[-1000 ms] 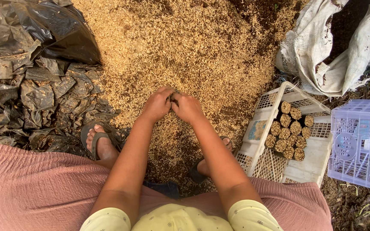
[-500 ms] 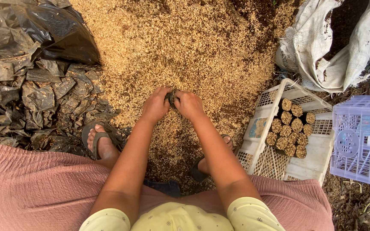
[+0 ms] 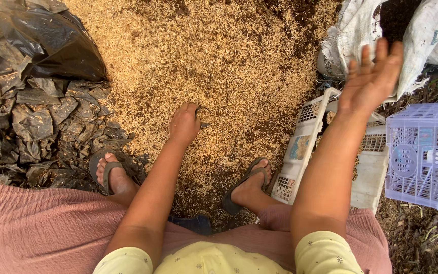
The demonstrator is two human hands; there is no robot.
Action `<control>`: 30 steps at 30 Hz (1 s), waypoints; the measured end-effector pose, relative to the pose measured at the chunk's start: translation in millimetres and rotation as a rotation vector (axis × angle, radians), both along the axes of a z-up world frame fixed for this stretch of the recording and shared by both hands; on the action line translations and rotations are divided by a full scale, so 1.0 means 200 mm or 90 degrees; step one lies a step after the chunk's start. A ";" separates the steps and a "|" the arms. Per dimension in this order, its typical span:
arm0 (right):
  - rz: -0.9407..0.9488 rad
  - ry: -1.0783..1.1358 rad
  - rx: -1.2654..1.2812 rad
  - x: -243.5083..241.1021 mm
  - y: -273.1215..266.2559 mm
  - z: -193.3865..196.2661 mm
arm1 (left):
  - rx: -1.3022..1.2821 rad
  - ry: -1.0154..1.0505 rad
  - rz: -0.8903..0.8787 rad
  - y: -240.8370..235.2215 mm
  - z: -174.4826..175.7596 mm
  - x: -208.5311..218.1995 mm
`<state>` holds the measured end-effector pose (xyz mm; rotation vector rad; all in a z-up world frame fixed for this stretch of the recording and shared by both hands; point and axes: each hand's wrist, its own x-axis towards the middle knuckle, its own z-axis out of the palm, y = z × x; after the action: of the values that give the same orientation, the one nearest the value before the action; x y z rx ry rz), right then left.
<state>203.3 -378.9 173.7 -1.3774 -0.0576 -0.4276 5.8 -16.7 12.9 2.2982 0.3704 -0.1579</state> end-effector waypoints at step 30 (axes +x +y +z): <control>0.313 0.486 -0.732 -0.65 0.92 -1.06 | 0.149 -0.220 0.007 0.01 -0.11 -0.03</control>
<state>72.4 -195.8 -37.5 -2.4799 -0.0063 0.6865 -0.6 -14.0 -9.0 2.4933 0.2306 0.3011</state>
